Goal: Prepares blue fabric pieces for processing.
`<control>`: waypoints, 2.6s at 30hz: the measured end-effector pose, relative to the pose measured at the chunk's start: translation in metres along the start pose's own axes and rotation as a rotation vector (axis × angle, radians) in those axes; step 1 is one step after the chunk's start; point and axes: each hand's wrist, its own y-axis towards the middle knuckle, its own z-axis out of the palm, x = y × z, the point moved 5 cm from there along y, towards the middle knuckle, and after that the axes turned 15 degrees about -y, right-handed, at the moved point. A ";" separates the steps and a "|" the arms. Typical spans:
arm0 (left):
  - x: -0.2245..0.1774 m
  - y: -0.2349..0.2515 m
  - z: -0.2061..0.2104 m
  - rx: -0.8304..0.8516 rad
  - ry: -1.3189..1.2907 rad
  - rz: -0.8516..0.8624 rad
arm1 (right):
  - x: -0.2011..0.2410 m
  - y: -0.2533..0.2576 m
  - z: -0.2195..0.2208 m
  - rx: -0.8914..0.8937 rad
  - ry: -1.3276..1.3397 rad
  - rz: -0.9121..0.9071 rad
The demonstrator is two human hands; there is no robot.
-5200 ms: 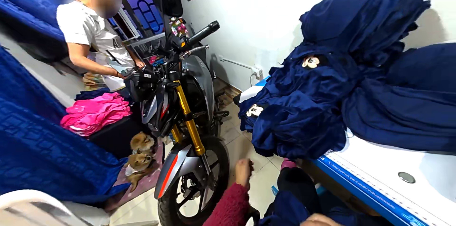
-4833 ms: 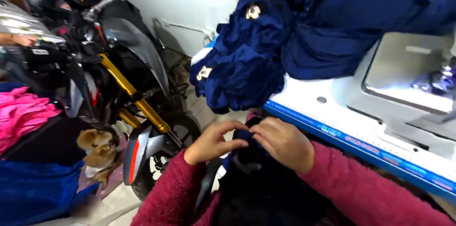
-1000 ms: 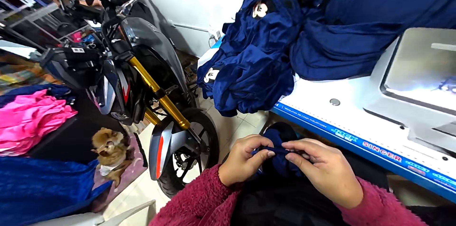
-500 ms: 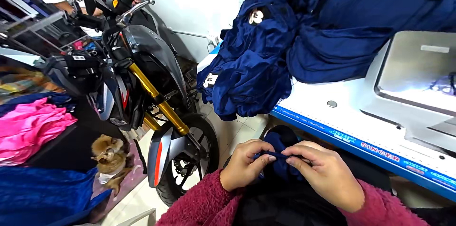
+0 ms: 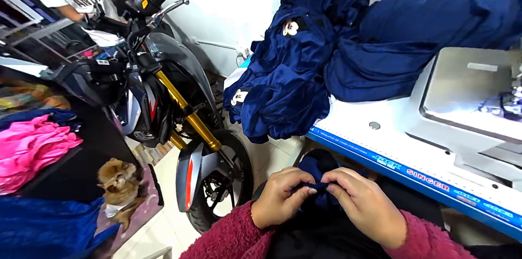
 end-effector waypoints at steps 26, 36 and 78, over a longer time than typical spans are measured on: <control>0.005 0.002 0.001 -0.028 -0.013 0.009 | -0.005 -0.006 -0.002 -0.075 0.050 0.035; 0.007 0.001 0.000 -0.023 -0.017 0.006 | -0.003 -0.005 -0.001 -0.065 0.043 0.029; -0.001 -0.005 -0.013 -0.211 -0.002 0.003 | 0.011 0.021 0.004 -0.050 0.162 0.001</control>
